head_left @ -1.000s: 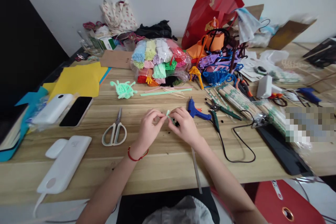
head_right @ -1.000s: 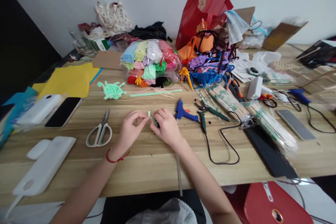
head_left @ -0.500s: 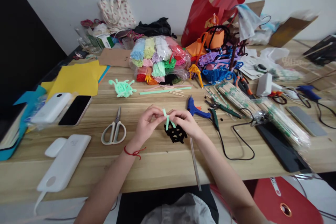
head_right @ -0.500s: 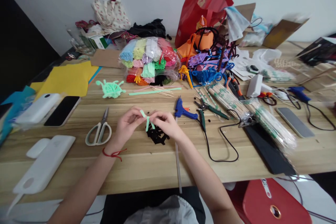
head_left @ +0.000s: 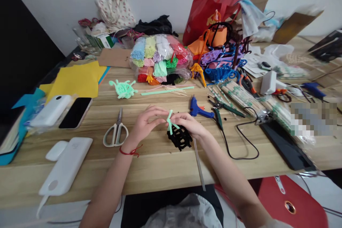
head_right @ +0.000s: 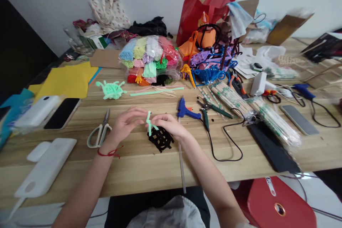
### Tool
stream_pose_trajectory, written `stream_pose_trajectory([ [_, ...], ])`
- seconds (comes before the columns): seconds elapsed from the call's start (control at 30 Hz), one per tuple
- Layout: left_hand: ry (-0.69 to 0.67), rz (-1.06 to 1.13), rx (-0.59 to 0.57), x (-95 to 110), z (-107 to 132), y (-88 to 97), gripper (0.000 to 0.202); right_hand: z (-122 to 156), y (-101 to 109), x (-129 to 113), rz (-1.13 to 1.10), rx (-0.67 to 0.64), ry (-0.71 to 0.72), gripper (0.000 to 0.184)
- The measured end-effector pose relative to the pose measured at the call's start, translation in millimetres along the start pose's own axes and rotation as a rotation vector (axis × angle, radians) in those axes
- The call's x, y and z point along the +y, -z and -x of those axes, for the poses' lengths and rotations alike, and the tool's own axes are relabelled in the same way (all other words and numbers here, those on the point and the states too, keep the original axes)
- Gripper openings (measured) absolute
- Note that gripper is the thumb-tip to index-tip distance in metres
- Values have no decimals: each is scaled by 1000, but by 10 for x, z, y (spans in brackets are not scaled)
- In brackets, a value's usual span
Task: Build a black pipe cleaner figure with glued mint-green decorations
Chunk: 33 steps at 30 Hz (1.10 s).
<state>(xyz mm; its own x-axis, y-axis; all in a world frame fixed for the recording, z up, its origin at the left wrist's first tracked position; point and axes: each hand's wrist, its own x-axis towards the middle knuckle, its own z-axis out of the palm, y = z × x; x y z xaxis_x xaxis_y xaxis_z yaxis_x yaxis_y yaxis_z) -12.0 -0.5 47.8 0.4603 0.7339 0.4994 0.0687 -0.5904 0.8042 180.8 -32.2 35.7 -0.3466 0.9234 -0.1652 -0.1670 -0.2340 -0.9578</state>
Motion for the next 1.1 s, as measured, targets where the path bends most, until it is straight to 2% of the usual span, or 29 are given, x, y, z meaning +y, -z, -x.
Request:
stream_pose_trajectory([
  [0.1, -67, -3, -78, 1, -13, 13, 8, -5, 0, 5, 16, 27, 6, 15],
  [0.2, -117, 21, -85, -8, -6, 11, 6, -8, -4, 5, 26, -33, -25, 16],
  [0.33, -143, 51, -63, -38, 8, -7, 6, 7, -37, -9, -51, -99, -139, 19],
  [0.47, -72, 107, -68, -39, 19, -42, 3, 25, -69, -6, -147, -145, -181, 19],
  [0.6, 61, 215, -110, -50, 47, -101, 9, 25, -49, 25, -118, -68, -109, 15],
  [0.67, 97, 259, -89, -72, 60, -131, 11, 22, -30, 36, -100, -44, -93, 15],
  [0.83, 100, 388, -27, -97, 59, -142, 15, 33, -14, 43, -229, -179, -137, 19],
  [0.97, 125, 389, -115, -77, 44, -82, 13, 44, -20, 43, -260, -165, -119, 21],
  [1.1, 133, 353, -182, -69, 42, -35, 12, 36, -37, 3, -149, -132, -106, 22],
])
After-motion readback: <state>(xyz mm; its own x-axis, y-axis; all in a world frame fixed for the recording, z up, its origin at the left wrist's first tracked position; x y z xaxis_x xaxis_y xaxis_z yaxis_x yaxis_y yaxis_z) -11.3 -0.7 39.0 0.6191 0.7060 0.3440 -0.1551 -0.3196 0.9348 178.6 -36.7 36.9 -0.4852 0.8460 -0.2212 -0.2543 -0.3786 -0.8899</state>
